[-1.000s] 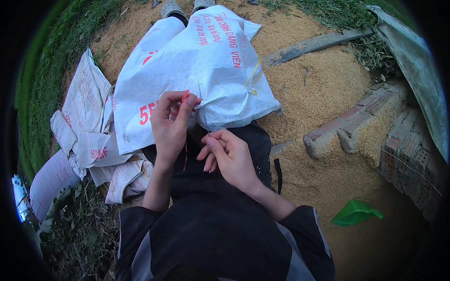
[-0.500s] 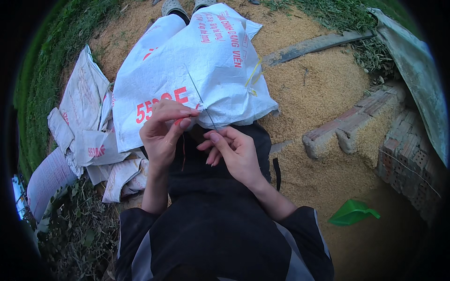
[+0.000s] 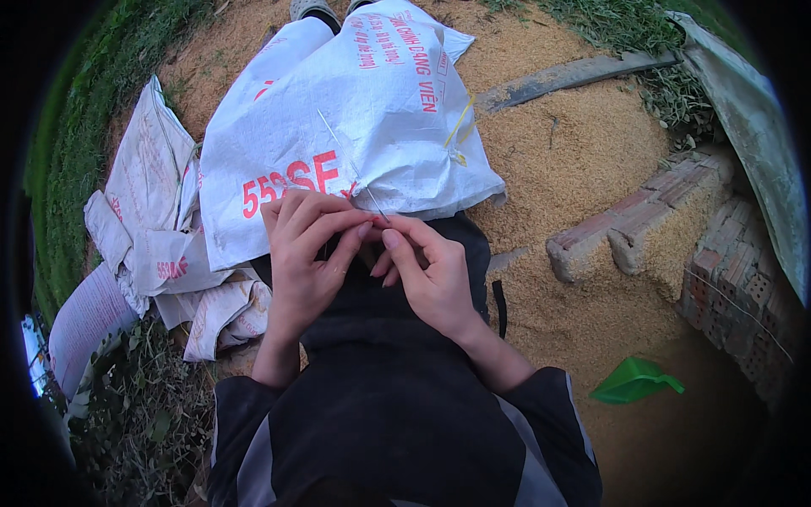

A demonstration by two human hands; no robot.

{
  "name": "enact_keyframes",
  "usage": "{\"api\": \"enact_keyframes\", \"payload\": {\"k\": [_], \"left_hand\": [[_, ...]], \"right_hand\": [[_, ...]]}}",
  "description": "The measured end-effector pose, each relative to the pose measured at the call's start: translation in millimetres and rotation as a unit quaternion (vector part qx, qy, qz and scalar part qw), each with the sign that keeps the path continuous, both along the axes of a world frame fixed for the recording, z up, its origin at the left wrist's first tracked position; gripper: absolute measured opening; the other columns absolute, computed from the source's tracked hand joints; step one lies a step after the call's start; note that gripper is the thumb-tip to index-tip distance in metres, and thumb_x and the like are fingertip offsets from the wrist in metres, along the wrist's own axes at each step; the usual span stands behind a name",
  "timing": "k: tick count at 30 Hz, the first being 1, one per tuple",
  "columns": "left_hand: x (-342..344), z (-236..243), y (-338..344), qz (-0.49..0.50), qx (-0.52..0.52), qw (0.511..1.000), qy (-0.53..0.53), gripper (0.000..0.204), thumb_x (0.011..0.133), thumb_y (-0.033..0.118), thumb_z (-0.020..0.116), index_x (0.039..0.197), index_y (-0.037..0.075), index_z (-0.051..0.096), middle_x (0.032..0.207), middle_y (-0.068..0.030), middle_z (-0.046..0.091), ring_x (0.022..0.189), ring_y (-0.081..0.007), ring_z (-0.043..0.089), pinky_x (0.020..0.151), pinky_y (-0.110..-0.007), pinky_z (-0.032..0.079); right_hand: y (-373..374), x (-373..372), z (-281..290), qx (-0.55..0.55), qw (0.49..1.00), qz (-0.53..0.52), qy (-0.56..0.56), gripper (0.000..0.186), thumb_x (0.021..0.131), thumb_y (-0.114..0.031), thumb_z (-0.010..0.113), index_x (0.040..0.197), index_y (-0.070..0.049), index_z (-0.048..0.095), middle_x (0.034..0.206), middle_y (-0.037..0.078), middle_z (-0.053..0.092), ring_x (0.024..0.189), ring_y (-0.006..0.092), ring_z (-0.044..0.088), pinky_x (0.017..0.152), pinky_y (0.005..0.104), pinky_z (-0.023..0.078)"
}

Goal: The recorder is sewing the top of a large white bag filled with grain using a large needle and red string.

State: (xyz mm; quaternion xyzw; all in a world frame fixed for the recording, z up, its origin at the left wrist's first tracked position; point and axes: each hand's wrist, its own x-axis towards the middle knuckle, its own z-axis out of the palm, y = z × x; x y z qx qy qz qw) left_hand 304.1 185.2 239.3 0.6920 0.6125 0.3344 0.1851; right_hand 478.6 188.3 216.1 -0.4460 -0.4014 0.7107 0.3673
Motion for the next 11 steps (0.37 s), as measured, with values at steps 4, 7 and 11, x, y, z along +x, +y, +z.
{"api": "enact_keyframes", "payload": {"k": [4,7,11], "left_hand": [[3.4,3.7,-0.2,-0.006,0.014,0.997,0.077,0.014,0.074,0.013,0.079,0.086,0.013,0.071,0.091,0.0032,0.063,0.09,-0.0174,0.058,0.083,-0.039,0.033],[2.3,8.1,2.5,-0.022,-0.016,0.998,0.055,0.015,0.073,0.012,0.078,0.085,0.011,0.071,0.091,0.0022,0.065,0.091,-0.019,0.057,0.086,-0.037,0.032],[0.4,7.9,4.4,-0.031,-0.038,0.997,0.056,0.014,0.073,0.014,0.078,0.083,0.011,0.069,0.094,0.0014,0.065,0.094,-0.0191,0.056,0.086,-0.037,0.032]], "right_hand": [[-0.3,1.0,2.7,0.059,0.994,0.018,-0.088,0.022,0.102,-0.006,0.055,0.119,0.005,0.064,0.096,0.009,0.074,0.067,0.009,0.067,0.056,0.0229,0.052],[0.0,0.4,3.8,0.106,0.982,0.029,-0.152,0.02,0.101,-0.006,0.057,0.116,0.004,0.064,0.091,0.009,0.074,0.065,0.0097,0.067,0.055,0.0238,0.052],[1.2,-0.5,2.5,0.17,0.962,0.041,-0.209,0.019,0.101,-0.005,0.057,0.116,0.004,0.065,0.088,0.009,0.073,0.062,0.0135,0.068,0.056,0.0245,0.052]]}}
